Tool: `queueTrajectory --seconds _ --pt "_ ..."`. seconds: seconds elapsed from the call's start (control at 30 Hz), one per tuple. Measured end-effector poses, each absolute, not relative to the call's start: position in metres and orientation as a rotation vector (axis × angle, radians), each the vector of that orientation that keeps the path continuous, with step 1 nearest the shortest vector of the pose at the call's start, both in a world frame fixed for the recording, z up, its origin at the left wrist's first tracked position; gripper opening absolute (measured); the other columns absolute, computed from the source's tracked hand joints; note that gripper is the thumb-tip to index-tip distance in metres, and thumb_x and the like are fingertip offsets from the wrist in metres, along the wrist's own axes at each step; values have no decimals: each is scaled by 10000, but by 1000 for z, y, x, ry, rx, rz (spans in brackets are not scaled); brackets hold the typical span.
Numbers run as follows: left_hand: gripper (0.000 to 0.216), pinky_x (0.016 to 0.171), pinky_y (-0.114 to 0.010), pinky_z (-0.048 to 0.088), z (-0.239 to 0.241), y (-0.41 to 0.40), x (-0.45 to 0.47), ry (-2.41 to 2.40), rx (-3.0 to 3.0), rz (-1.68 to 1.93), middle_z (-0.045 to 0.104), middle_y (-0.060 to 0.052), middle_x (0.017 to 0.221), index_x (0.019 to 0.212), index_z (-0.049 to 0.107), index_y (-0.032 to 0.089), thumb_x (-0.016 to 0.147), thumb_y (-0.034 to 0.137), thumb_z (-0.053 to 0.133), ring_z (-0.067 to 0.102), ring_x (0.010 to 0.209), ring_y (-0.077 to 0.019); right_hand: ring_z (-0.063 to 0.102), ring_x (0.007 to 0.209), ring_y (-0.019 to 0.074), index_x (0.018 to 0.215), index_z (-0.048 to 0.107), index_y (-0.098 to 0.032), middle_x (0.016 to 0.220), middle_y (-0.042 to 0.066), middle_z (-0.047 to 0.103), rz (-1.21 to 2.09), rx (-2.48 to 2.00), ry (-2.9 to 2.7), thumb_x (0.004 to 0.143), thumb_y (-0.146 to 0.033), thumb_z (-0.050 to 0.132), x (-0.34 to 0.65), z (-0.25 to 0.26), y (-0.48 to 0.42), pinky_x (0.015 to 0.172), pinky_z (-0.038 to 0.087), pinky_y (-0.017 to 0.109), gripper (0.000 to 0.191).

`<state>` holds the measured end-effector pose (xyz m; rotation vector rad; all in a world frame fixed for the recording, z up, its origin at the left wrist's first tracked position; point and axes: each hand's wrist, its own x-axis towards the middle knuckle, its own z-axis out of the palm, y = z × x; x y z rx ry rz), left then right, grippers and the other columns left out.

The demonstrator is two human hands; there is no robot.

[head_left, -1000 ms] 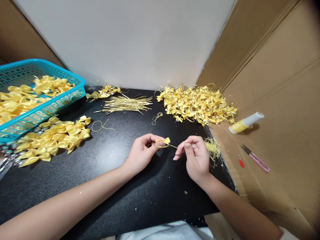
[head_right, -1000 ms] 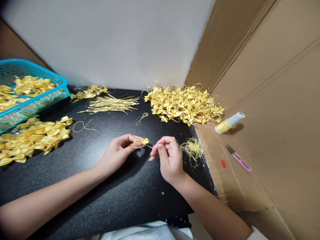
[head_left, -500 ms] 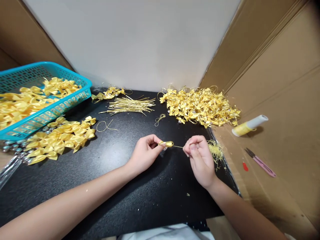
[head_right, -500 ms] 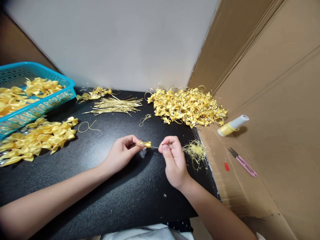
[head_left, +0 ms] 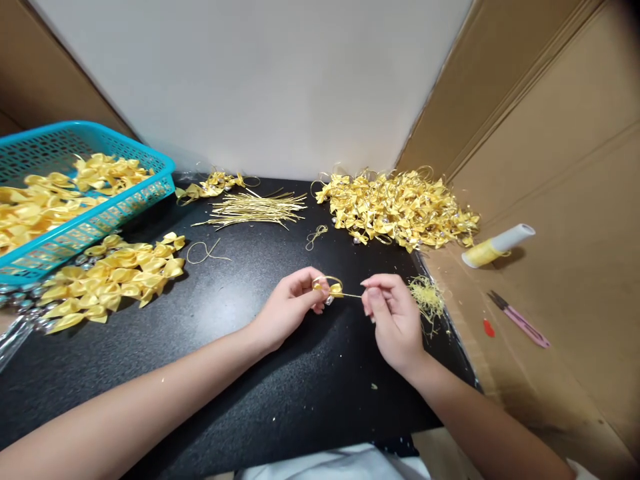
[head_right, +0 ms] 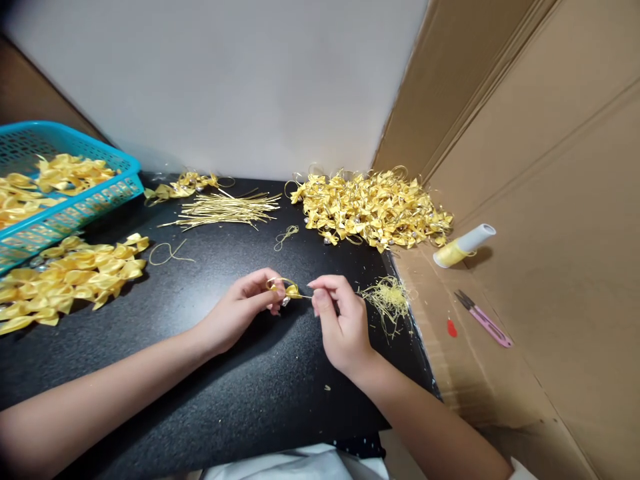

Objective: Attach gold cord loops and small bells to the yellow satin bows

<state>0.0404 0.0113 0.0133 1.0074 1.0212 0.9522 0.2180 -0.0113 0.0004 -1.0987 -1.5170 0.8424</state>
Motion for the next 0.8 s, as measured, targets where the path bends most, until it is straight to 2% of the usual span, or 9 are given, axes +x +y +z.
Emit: queueTrajectory --seconds 0.1,0.2,0.33,0.43,0.53,0.7,0.8 --pt "117 618 -213 424 13 10 39 976 980 856 602 18 631 674 644 145 727 245 673 509 585 -82 519 568 99 965 596 -232 696 -25 575 825 -1160 -1535 963 -291 482 221 3 -8 526 411 233 128" --pt "85 644 -221 442 13 10 38 980 925 803 642 0 630 702 699 138 704 222 687 541 599 -90 553 605 103 967 579 -227 737 -18 605 861 -1146 -1565 952 -258 484 220 5 -8 557 435 233 101" --pt "101 668 -212 469 15 10 38 1003 888 789 705 -12 685 739 719 140 645 167 743 600 644 -96 661 712 135 1030 554 -226 747 -12 666 933 -1124 -1608 941 -234 506 218 5 -9 698 519 272 101" --pt "165 679 -192 480 15 10 38 1016 873 797 727 -10 703 762 712 136 617 161 786 627 652 -86 710 809 156 1028 576 -228 840 14 730 929 -1118 -1655 931 -215 532 216 6 -9 789 539 299 107" --pt "209 693 -193 495 13 10 37 1049 870 828 735 -8 705 780 703 131 607 178 808 649 652 -87 709 815 159 924 627 -221 869 24 736 845 -1141 -1687 918 -200 551 217 8 -8 767 541 288 80" --pt "231 688 -201 507 13 9 37 1088 894 850 743 -20 697 800 701 119 607 184 809 663 646 -101 642 737 152 844 636 -208 789 15 682 690 -1261 -1753 906 -181 561 217 10 -6 693 501 277 101" --pt "209 680 -198 508 17 8 38 1080 882 867 737 -17 675 783 701 116 615 187 803 659 632 -99 600 822 169 818 641 -196 853 42 615 551 -1284 -1834 898 -175 562 216 10 -6 740 482 296 114"
